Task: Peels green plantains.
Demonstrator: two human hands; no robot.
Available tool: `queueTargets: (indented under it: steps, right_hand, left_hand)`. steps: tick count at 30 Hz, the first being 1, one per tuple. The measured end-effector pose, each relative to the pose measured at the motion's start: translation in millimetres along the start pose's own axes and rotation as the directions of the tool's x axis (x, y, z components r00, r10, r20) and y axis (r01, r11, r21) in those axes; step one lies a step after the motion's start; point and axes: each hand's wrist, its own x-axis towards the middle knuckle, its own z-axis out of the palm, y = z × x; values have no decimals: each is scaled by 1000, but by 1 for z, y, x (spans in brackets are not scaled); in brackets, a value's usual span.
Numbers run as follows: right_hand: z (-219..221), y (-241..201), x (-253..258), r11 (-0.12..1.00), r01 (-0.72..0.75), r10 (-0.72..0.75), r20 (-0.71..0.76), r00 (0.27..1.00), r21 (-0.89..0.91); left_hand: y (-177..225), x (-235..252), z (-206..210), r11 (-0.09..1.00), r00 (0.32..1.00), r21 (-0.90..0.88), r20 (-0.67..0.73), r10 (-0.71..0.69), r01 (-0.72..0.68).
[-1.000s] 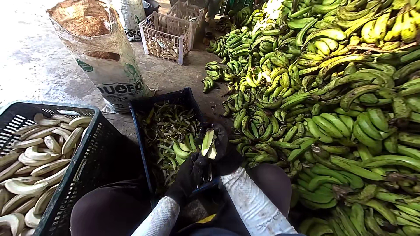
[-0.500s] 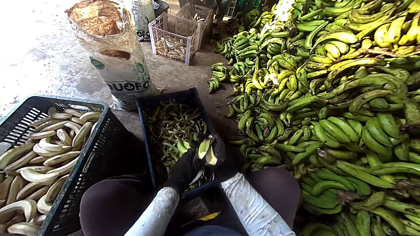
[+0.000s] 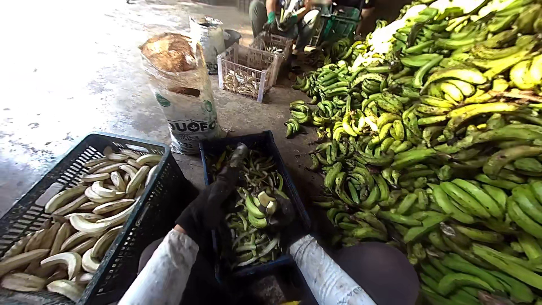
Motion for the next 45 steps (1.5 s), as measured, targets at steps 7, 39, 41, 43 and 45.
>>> queueTargets:
  steps: [7,39,41,43,45]
  right_hand:
    - [120,0,52,983,136,-130,51,990,-125]
    - [-15,40,69,-813,65,55,35,998,-579]
    - [-8,32,83,-795,29,45,-11,999,-606]
    - [2,28,91,-787,-2,51,-68,996,-617]
    - [14,26,92,-778,-13,61,-95,994,-628]
  left_hand:
    - [4,4,-14,772,918,-528,-356,178,-354]
    - [-10,18,3,928,923,-291,-367,118,-234]
    - [-12,22,6,938,919,-281,-386,84,-203]
    - [-16,22,6,944,918,-265,-388,83,-197]
    - [-20,21,3,947,914,-248,-394,95,-205]
